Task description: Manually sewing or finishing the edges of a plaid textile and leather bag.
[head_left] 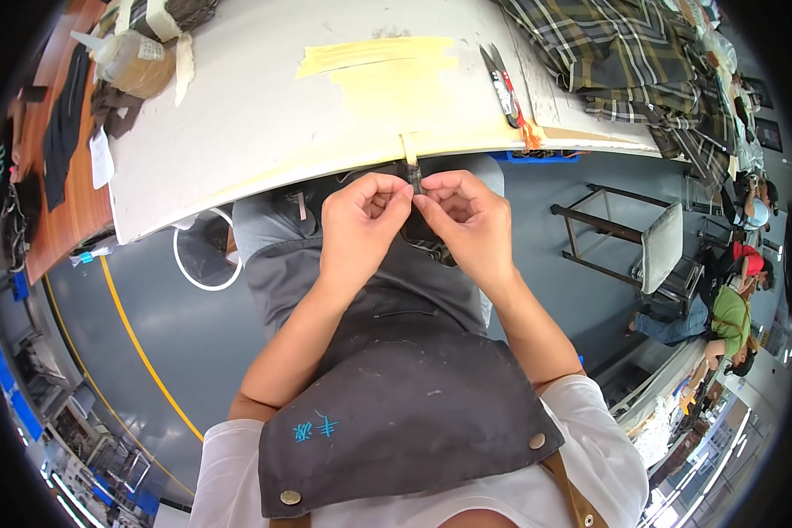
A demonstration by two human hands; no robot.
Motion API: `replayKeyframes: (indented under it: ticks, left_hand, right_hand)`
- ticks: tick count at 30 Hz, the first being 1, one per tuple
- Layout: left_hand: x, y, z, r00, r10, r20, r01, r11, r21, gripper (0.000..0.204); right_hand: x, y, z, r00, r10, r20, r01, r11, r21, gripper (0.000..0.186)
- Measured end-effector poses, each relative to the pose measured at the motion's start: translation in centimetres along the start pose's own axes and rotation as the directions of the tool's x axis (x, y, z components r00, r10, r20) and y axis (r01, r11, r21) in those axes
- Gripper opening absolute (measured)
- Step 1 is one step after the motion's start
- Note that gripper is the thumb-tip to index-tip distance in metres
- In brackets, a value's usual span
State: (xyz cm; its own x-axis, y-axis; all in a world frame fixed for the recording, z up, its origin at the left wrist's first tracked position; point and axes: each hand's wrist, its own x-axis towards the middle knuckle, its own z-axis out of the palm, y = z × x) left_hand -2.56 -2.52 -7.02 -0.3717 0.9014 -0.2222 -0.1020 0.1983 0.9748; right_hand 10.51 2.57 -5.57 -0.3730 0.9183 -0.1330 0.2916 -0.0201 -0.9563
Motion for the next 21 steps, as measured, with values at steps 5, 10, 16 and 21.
replayKeyframes:
  ticks: [5,10,16,21]
  left_hand:
    - [0.3,0.5,-0.5,0.980,-0.160,0.118,0.178,0.971,-0.159,0.008]
    - [0.4,0.3,-0.3,0.991,-0.086,0.099,0.096,0.991,-0.095,0.007]
    - [0.4,0.3,-0.2,0.996,0.026,0.089,-0.027,1.000,0.014,0.005]
    - [0.6,0.5,-0.3,0.994,0.027,0.106,-0.032,0.999,0.042,0.003]
  right_hand:
    - [0.3,-0.1,-0.2,0.999,0.039,0.029,-0.040,0.998,0.052,0.012]
    - [0.7,0.4,-0.6,0.996,0.048,0.068,-0.056,0.993,0.109,0.010]
    - [1.1,0.3,-0.9,0.991,0.063,0.114,-0.079,0.987,0.137,0.008]
    - [1.4,0.2,-1.0,0.994,-0.009,0.104,0.008,1.000,0.010,0.010]
